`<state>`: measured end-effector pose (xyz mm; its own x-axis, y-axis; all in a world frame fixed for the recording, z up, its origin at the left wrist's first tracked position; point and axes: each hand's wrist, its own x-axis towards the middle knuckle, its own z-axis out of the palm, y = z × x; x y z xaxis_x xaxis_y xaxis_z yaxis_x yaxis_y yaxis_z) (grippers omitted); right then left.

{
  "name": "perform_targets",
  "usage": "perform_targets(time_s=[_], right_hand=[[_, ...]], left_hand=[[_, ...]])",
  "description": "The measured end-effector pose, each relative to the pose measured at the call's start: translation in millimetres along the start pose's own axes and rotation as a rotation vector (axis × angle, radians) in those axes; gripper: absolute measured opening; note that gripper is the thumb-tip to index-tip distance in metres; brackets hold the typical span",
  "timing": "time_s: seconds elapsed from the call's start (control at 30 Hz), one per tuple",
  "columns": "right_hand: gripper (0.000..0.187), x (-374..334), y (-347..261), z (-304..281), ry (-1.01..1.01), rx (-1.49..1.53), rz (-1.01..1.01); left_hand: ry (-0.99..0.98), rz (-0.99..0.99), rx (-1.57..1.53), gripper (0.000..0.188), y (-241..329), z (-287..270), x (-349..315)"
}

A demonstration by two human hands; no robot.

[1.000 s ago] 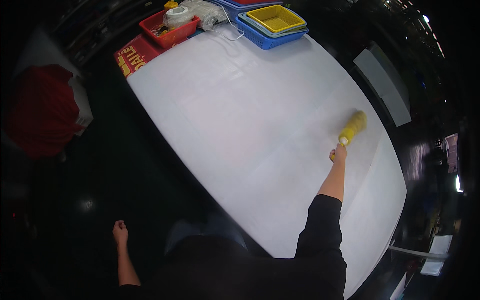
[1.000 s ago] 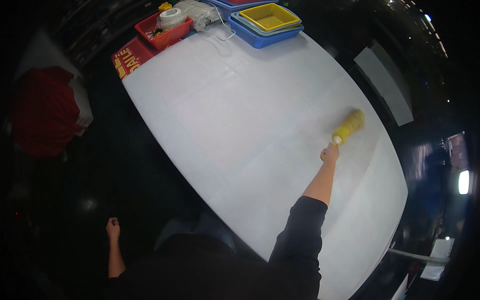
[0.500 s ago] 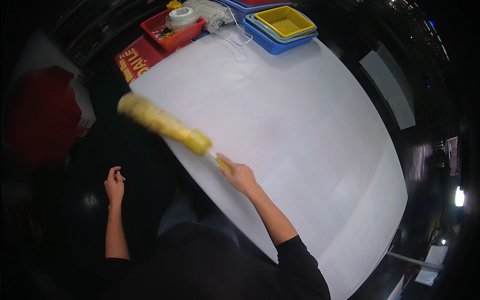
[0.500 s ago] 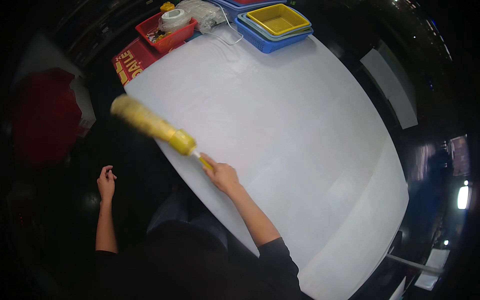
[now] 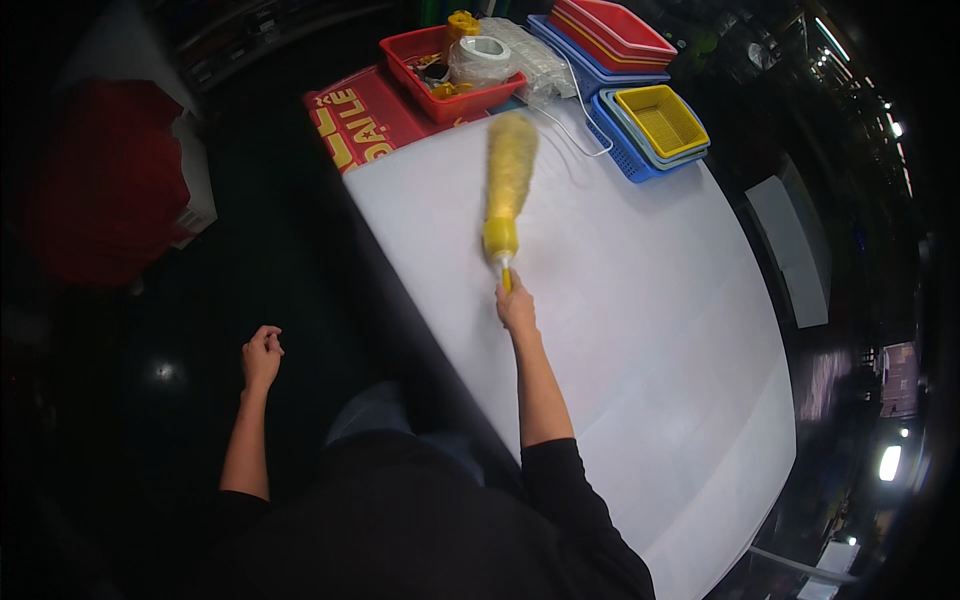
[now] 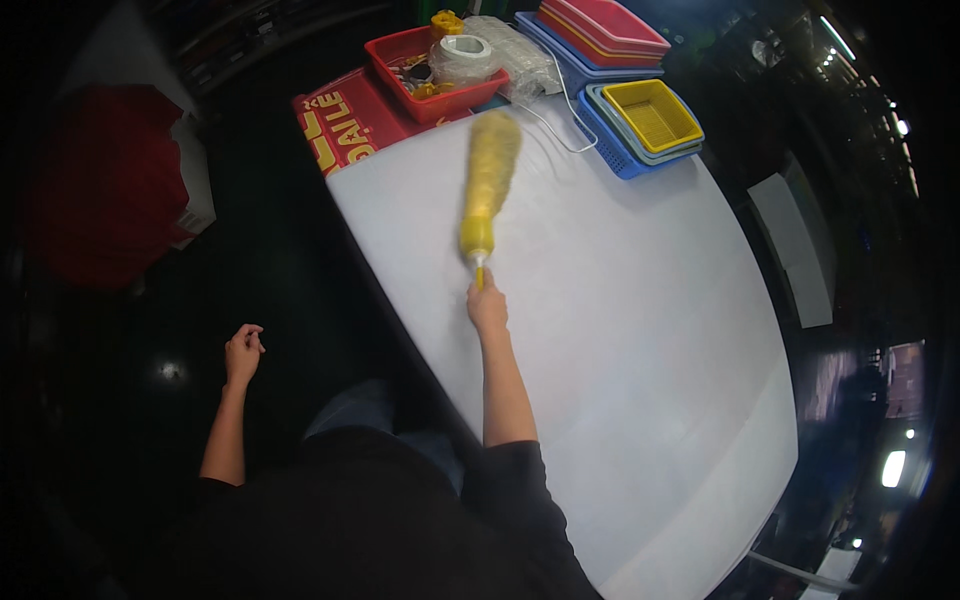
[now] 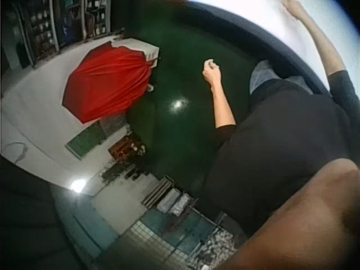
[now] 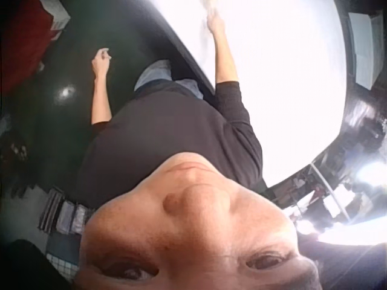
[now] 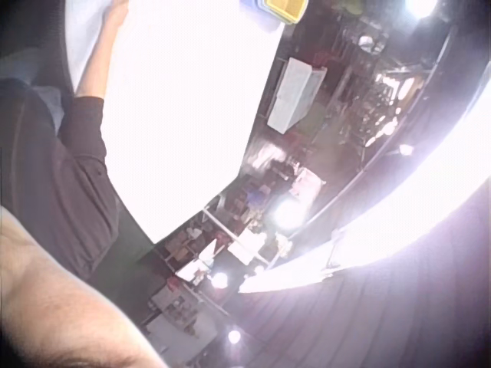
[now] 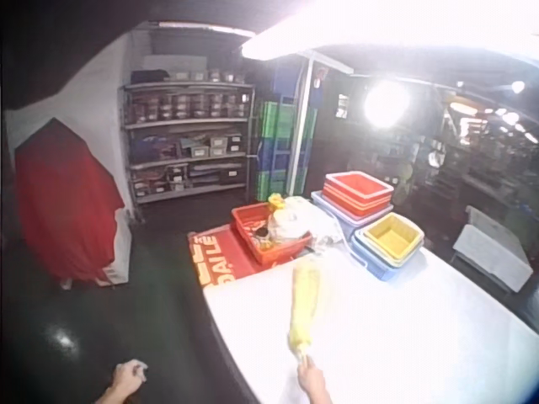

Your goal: The person moves a red plastic chair and places it under a table. They then use a yellow duster to wipe the surfaces of several tables, moving items like plastic baskets and a red tray aside to reach the work. The person continues dusting multiple tables in the room.

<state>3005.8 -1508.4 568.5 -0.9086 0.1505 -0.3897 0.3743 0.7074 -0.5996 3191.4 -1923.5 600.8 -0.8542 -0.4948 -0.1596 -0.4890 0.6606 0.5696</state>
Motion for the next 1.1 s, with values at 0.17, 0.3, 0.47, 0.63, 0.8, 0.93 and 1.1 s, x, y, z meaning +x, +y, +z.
perform_targets(time_s=[0.17, 0.3, 0.47, 0.63, 0.8, 0.93, 1.1], right_hand=[[0.047, -96, -43, 83, -0.425, -0.167, -0.43], [0.046, -62, -91, 70, -0.282, -0.11, -0.552], [0.049, 68, -186, 78, 0.098, -0.126, -0.029], [0.052, 98, -249, 141, -0.335, -0.194, -0.443], [0.049, 121, -227, 115, -0.109, -0.134, -0.495], [0.053, 124, -202, 134, 0.011, -0.048, -0.323], [0.048, 52, -155, 138, -0.262, -0.259, -0.416]], left_hand=[[0.001, -0.149, 0.019, 0.016, -30, -27, 63], [0.051, -0.114, -0.073, 0.017, -47, -40, 86], [0.017, -0.327, -0.479, 0.016, -86, -36, 68], [0.012, -0.481, -0.483, 0.017, -122, -30, 43], [0.137, -0.568, -0.553, 0.017, -147, -68, 45], [0.246, -0.438, -0.56, 0.019, -130, -93, 74], [0.043, -0.126, -0.644, 0.02, -23, -38, 156]])
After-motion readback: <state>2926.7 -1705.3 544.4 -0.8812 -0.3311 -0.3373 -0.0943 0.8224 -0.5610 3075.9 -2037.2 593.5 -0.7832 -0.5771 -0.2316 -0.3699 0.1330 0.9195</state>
